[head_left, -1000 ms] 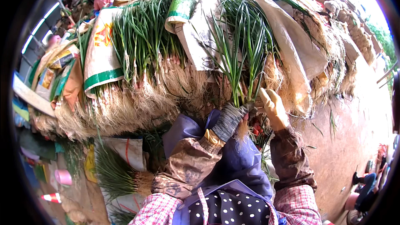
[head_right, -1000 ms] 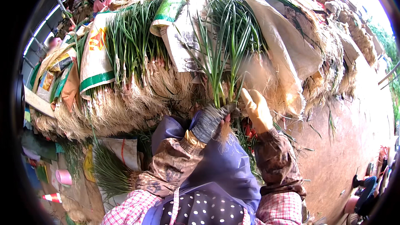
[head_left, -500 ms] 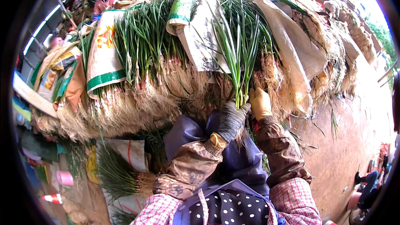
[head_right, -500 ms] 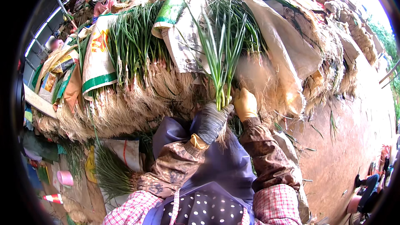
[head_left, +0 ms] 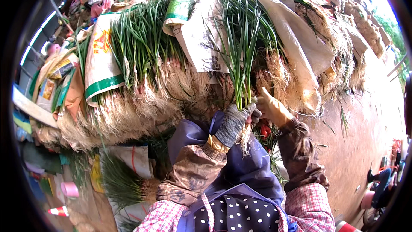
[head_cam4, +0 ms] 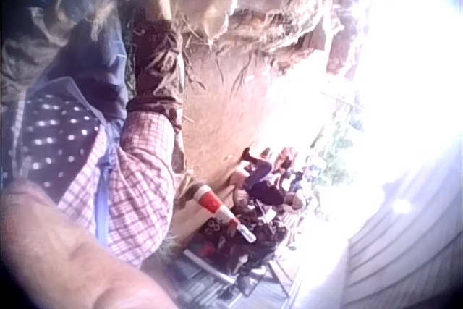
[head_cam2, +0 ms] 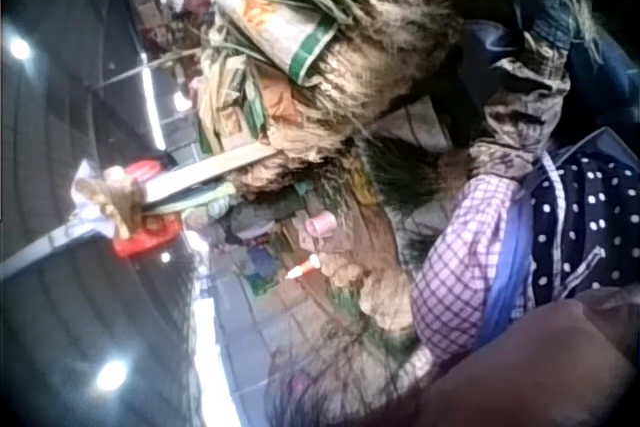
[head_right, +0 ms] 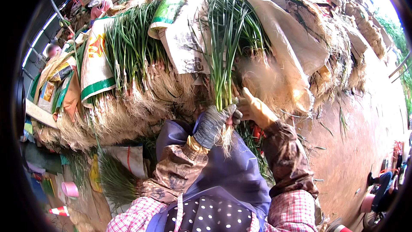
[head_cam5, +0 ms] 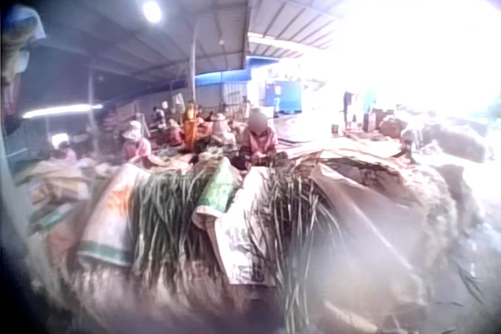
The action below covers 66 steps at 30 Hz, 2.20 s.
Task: The person processes bundles of chives by hand and with shears, trimming the roots and stems before placing them in separate piles on the ground.
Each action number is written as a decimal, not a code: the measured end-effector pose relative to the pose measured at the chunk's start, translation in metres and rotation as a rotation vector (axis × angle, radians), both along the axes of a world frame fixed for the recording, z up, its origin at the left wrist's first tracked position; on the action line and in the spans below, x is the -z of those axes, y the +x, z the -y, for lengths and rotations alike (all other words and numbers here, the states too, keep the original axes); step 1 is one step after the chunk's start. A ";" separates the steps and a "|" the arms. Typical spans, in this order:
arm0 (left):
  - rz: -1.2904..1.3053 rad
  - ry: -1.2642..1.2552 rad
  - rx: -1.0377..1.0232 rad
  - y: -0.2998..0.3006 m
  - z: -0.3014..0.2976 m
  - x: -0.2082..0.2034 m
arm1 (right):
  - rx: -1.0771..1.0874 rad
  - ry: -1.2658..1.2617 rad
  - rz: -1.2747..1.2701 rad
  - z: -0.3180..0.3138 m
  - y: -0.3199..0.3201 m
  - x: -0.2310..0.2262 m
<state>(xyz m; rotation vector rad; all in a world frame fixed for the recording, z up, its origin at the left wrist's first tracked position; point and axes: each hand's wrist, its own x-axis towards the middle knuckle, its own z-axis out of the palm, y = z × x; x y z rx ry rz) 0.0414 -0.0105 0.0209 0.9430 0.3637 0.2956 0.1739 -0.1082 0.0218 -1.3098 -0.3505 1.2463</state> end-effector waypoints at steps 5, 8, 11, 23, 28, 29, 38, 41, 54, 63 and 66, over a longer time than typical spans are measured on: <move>-0.073 0.091 -0.011 0.003 -0.004 0.020 | 0.348 0.269 -0.081 -0.034 -0.010 0.000; -0.140 0.100 -0.065 0.003 0.001 0.009 | 0.447 0.076 0.378 -0.033 0.000 0.025; -0.280 0.237 -0.001 0.002 0.009 -0.004 | 0.450 -0.020 0.813 -0.025 -0.003 0.066; -0.111 -0.013 0.059 0.003 -0.010 0.012 | 0.546 -0.411 1.910 -0.006 0.018 -0.032; -0.046 -0.183 0.033 0.006 -0.012 0.004 | 0.392 -0.246 1.783 -0.003 0.035 -0.043; -0.036 -0.201 0.004 0.005 -0.009 0.004 | 0.443 -0.292 1.820 0.001 0.026 -0.025; -0.219 0.293 0.034 0.014 -0.006 0.008 | 0.044 -0.148 1.003 0.034 -0.039 -0.020; -0.074 0.287 -0.111 0.013 0.000 -0.001 | 0.319 0.073 0.570 0.010 -0.022 0.006; 0.095 0.082 -0.016 0.007 0.002 -0.003 | 0.493 0.158 -0.197 -0.026 0.005 0.025; -0.056 0.273 0.087 -0.006 0.000 -0.018 | 0.321 0.249 -0.127 -0.038 -0.014 -0.014; 0.086 0.284 0.029 -0.002 0.004 -0.015 | 0.422 -0.163 0.620 -0.033 -0.006 0.009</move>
